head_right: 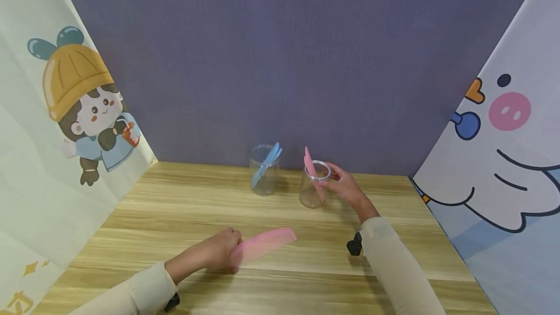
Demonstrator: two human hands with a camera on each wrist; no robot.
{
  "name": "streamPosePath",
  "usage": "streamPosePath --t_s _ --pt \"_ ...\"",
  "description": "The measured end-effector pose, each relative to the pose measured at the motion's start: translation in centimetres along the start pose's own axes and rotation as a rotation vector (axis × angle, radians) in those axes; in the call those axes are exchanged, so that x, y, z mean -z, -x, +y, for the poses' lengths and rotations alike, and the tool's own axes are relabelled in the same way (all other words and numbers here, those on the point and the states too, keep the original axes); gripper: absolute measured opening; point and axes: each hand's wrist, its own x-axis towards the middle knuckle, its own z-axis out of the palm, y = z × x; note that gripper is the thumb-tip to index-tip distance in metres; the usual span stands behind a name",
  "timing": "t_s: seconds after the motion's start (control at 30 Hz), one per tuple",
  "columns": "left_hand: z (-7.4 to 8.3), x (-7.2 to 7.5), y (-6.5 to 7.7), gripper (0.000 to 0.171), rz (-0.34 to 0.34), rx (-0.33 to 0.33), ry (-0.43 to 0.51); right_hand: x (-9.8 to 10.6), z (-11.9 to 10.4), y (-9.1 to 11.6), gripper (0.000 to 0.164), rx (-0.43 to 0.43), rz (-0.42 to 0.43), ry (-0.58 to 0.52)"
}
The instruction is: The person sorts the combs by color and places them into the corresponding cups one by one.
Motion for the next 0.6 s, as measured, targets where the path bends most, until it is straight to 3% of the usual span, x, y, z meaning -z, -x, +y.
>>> streamPosePath --t_s 0.33,0.6 --pt "-0.35 0.55 -0.09 0.026 0.035 -0.032 -0.032 0.04 -0.06 0.02 0.074 0.009 0.002 0.001" --pt "-0.72 0.84 -0.66 0.025 0.075 -0.017 -0.040 -0.02 0.06 -0.05 0.073 0.011 0.007 0.006"
